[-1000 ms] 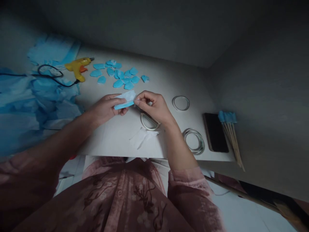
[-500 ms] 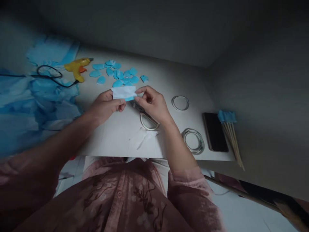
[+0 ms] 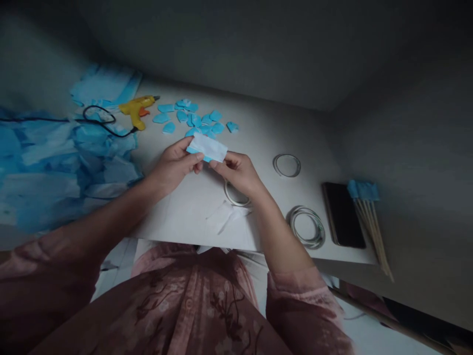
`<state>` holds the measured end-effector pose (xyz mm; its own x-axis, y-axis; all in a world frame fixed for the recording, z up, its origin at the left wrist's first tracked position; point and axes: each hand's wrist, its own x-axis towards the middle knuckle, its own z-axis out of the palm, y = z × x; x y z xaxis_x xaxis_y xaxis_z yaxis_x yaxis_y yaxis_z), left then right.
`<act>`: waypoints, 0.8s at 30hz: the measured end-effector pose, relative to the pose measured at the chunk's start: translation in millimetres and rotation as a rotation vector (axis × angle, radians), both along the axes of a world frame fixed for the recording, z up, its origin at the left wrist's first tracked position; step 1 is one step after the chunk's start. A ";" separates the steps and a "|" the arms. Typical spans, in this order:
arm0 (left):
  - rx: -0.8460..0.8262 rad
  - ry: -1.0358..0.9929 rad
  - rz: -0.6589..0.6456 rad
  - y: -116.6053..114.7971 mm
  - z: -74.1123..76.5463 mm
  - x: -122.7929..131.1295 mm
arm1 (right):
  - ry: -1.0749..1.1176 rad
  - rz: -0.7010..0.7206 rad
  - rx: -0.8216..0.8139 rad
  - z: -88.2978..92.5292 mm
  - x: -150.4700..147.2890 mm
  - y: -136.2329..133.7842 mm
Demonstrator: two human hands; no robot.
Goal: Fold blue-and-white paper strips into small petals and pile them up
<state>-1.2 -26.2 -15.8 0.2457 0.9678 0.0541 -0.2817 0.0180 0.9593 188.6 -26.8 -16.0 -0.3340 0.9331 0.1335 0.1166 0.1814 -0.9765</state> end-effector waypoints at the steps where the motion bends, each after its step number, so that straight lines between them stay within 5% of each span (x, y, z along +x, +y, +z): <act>1: -0.031 -0.034 -0.028 0.1 -1.2 0.3 | 0.016 -0.014 -0.002 -0.6 -1.1 0.0; 6: -0.130 -0.028 -0.146 -4.2 -5.7 3.3 | 0.059 -0.080 -0.005 -1.2 -5.7 0.0; 15: -0.195 -0.069 -0.034 -1.3 -4.7 -1.5 | -0.032 -0.073 0.033 3.4 -2.1 0.1; 24: -0.322 -0.158 -0.012 0.8 4.9 -0.9 | -0.261 -0.257 0.499 11.4 18.6 4.6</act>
